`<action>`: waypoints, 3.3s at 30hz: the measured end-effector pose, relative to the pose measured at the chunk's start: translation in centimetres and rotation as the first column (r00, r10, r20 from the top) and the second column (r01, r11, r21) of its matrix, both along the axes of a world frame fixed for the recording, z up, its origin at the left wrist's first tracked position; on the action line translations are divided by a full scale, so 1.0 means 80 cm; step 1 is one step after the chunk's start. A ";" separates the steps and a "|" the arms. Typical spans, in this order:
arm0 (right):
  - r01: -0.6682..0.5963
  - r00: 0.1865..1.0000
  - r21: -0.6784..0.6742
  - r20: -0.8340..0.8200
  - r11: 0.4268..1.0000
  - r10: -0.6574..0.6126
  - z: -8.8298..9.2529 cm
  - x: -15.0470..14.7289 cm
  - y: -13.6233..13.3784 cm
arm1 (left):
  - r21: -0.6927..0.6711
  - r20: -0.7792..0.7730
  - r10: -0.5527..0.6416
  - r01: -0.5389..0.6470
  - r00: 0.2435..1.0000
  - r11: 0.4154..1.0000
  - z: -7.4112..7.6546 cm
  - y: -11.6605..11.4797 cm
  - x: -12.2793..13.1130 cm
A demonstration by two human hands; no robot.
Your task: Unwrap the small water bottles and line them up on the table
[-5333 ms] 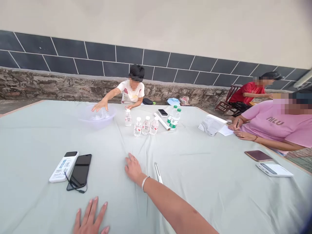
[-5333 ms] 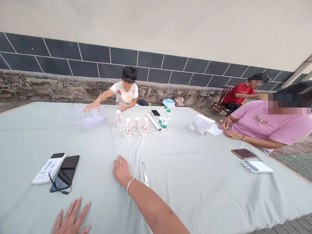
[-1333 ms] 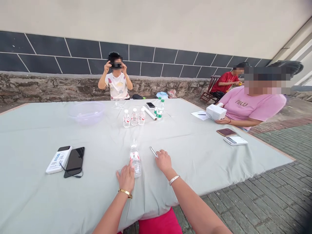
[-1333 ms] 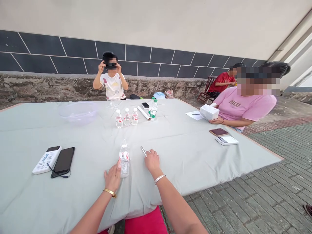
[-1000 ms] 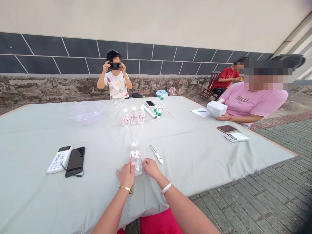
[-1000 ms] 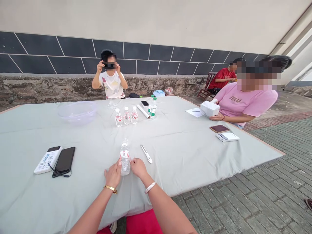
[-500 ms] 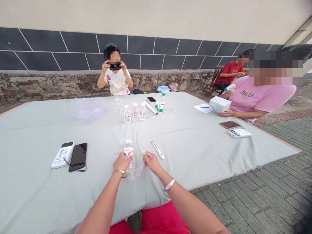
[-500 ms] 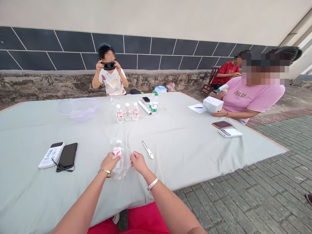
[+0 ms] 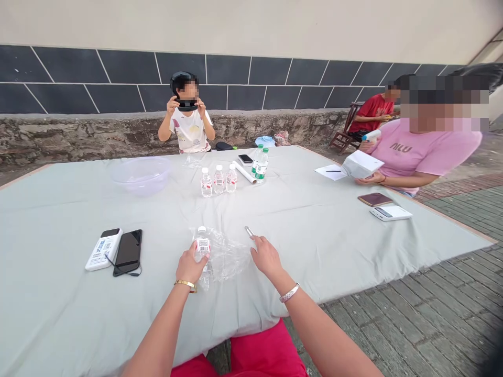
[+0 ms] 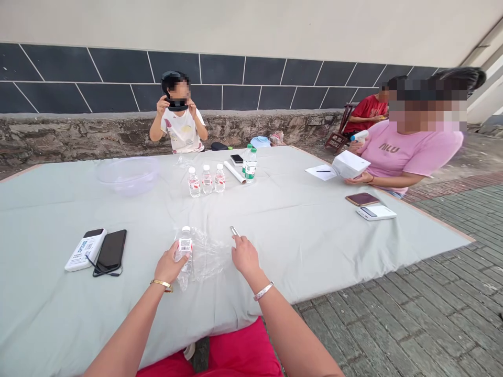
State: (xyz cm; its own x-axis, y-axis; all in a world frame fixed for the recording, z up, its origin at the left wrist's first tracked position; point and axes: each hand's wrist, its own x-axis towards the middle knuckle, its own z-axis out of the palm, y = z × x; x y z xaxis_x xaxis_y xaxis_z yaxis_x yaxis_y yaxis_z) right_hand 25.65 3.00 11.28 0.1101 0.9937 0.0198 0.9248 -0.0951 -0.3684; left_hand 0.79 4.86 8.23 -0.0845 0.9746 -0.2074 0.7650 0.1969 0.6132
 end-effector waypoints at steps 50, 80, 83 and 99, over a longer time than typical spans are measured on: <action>-0.068 0.996 -0.288 -0.073 0.955 0.049 0.001 -0.092 0.053 | -0.053 -0.154 -0.037 0.029 0.987 0.998 -0.018 -0.018 -0.060; 0.020 0.690 0.156 -0.717 0.988 0.099 -0.049 -0.095 0.118 | -0.204 -0.004 -0.367 0.358 0.930 0.911 0.061 -0.098 -0.088; 0.000 0.731 0.156 -0.674 0.988 0.106 -0.047 -0.085 0.110 | -0.173 -0.028 -0.344 0.335 0.938 0.926 0.066 -0.097 -0.087; -0.837 0.236 0.109 -0.812 0.537 0.533 0.032 -0.138 -0.037 | -0.047 0.799 0.037 0.001 0.600 0.999 0.129 -0.103 -0.053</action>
State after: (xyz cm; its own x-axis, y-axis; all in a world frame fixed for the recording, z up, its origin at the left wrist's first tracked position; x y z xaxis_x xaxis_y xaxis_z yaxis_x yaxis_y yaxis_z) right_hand 14.65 0.06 13.86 -0.7955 0.6051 0.0305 0.1159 0.2013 -0.9726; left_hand -3.45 -3.38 18.57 0.1164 0.9644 -0.2373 -0.0309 0.2424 0.9697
